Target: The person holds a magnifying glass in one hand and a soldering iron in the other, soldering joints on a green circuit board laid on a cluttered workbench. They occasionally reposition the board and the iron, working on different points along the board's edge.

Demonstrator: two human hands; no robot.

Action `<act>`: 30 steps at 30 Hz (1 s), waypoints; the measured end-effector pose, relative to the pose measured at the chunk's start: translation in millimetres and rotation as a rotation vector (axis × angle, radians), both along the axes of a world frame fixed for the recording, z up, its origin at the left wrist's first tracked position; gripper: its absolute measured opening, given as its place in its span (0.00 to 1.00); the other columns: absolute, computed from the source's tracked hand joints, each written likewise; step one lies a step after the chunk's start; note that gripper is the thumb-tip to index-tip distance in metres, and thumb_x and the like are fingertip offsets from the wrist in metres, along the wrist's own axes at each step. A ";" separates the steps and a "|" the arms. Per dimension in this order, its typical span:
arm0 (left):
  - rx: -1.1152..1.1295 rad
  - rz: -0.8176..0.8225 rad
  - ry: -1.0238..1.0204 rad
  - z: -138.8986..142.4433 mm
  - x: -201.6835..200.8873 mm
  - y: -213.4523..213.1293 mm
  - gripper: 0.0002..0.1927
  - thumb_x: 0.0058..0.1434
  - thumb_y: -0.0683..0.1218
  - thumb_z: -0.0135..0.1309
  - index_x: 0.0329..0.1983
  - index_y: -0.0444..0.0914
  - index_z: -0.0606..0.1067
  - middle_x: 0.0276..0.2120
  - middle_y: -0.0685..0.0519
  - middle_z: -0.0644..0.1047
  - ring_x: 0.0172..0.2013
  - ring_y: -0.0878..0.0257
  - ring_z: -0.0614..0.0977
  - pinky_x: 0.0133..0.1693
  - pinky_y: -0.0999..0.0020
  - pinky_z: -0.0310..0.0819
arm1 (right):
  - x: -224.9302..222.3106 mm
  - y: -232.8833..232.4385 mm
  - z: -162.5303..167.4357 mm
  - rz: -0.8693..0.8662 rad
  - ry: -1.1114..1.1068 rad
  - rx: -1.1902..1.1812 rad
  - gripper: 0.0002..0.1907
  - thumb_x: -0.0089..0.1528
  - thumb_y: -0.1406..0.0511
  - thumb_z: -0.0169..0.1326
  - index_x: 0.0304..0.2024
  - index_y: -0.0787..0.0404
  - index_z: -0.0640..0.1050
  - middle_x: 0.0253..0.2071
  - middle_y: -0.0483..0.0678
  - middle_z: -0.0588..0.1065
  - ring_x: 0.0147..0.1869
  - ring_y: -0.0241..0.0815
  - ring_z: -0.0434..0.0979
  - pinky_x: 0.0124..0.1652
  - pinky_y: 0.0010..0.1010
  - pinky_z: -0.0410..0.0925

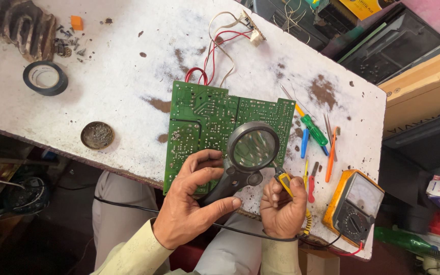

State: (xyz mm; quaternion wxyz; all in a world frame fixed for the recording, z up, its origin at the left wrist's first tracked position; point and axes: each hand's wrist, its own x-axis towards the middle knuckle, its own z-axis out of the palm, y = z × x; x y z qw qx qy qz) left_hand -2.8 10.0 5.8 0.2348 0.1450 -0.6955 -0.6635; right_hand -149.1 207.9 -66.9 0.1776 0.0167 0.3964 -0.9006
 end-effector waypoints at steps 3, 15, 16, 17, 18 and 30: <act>0.003 0.000 -0.003 -0.2 0.0 -0.2 0.22 0.48 0.50 0.71 0.44 0.35 0.82 0.59 0.42 0.73 0.60 0.52 0.76 0.57 0.59 0.72 | -0.7 0.3 -1.2 0.005 0.003 0.010 0.09 0.65 0.62 0.57 0.35 0.59 0.75 0.29 0.50 0.74 0.28 0.36 0.66 0.27 0.23 0.58; 0.006 0.003 -0.008 0.3 -0.7 0.2 0.22 0.48 0.50 0.71 0.43 0.35 0.82 0.59 0.42 0.73 0.59 0.52 0.77 0.57 0.59 0.72 | -0.4 -2.6 2.0 0.019 0.004 0.023 0.09 0.66 0.61 0.56 0.35 0.59 0.76 0.28 0.49 0.74 0.27 0.35 0.66 0.26 0.23 0.57; 0.006 0.004 -0.007 0.4 -0.8 0.4 0.22 0.48 0.51 0.71 0.43 0.35 0.82 0.59 0.42 0.73 0.59 0.52 0.77 0.57 0.59 0.72 | -0.5 -2.5 2.1 0.018 0.010 0.022 0.09 0.66 0.61 0.56 0.34 0.59 0.75 0.28 0.49 0.74 0.27 0.35 0.66 0.26 0.23 0.57; 0.006 0.005 -0.005 0.5 -0.8 0.6 0.22 0.48 0.51 0.72 0.43 0.35 0.82 0.59 0.42 0.73 0.59 0.52 0.77 0.57 0.60 0.72 | -0.6 -2.5 2.1 0.017 0.017 0.020 0.09 0.66 0.61 0.56 0.34 0.59 0.75 0.28 0.49 0.74 0.27 0.35 0.66 0.26 0.23 0.57; 0.005 0.007 -0.004 0.6 -0.8 0.5 0.22 0.48 0.51 0.72 0.43 0.35 0.82 0.59 0.42 0.73 0.59 0.52 0.77 0.56 0.60 0.72 | -0.9 -2.7 2.1 0.016 0.024 0.018 0.09 0.66 0.62 0.57 0.34 0.59 0.75 0.28 0.49 0.74 0.27 0.35 0.66 0.26 0.23 0.57; -0.036 0.037 0.021 -0.9 -2.6 1.0 0.23 0.48 0.51 0.72 0.43 0.34 0.81 0.58 0.41 0.74 0.59 0.51 0.77 0.58 0.60 0.71 | -3.4 -8.0 5.7 0.062 0.067 0.009 0.14 0.68 0.60 0.56 0.35 0.65 0.76 0.29 0.50 0.72 0.28 0.35 0.65 0.27 0.23 0.58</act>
